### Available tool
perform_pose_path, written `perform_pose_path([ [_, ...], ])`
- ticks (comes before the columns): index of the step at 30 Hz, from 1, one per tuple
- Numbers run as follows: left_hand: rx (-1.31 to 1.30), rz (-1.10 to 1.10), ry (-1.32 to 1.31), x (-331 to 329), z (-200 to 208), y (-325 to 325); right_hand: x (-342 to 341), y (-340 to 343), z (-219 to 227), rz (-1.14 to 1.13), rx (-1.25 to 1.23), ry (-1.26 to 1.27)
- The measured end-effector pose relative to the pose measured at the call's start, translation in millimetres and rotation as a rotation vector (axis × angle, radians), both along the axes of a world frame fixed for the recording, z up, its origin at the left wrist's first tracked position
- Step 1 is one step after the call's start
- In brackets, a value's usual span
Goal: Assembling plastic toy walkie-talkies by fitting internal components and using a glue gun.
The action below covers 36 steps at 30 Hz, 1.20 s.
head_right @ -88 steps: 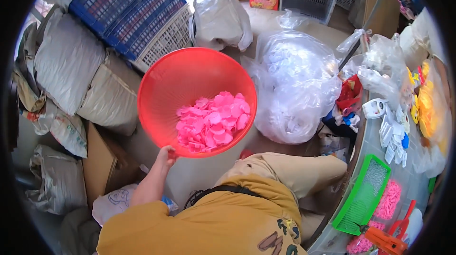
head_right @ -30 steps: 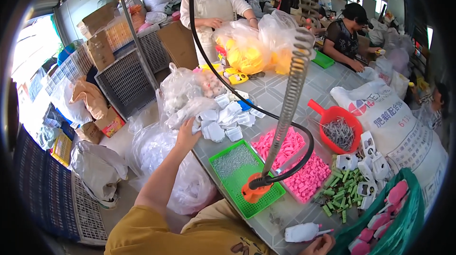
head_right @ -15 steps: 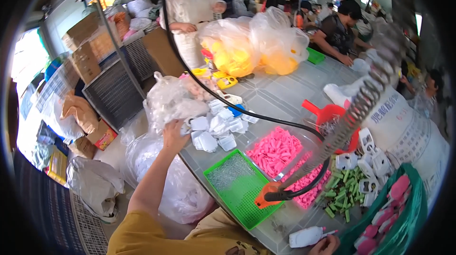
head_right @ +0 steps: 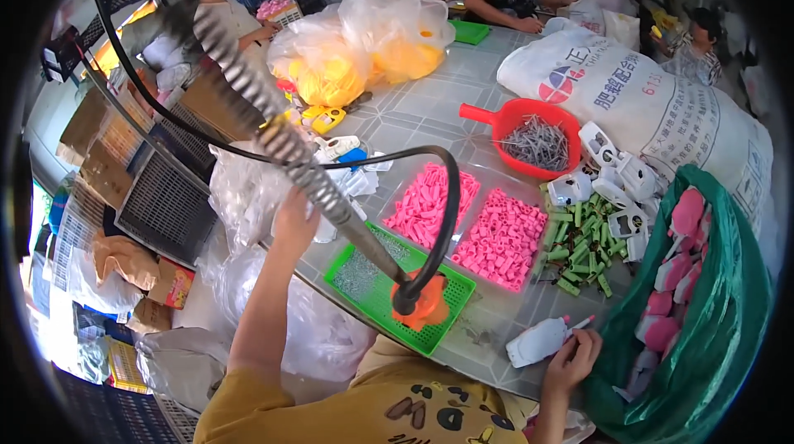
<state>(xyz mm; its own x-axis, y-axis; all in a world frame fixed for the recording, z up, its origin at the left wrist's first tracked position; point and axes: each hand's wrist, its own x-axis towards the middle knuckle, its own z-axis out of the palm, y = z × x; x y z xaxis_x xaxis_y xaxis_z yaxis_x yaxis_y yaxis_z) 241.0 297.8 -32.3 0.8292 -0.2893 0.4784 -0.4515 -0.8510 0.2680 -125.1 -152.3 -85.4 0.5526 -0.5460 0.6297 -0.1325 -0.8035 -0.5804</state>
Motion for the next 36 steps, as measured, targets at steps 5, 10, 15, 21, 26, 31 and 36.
perform_pose_path([
  [5,0.284,0.161,0.201,115.5,-70.4,29.3,12.8,-0.6,2.7,0.049,0.001,-0.047],
  [10,0.192,-0.052,0.396,74.6,-20.6,-71.5,3.5,-3.7,-2.6,-0.021,0.074,-0.069],
  [15,0.099,-0.319,0.137,74.2,-21.4,-71.0,9.9,-5.5,-1.0,0.016,0.013,0.008],
  [21,-0.165,-0.026,0.299,81.0,31.9,-90.1,-8.6,-5.1,-4.3,-0.044,0.031,0.062],
  [26,0.289,-0.079,0.463,80.8,15.7,-127.9,-9.7,-8.3,-10.5,-0.054,0.135,0.053],
  [31,0.011,-0.255,0.045,25.1,59.0,-172.4,7.7,-7.1,3.0,-0.007,0.167,-0.056],
  [36,0.015,-0.819,-0.032,-88.9,81.0,-268.7,-4.6,-9.3,10.3,0.071,0.246,-0.06],
])
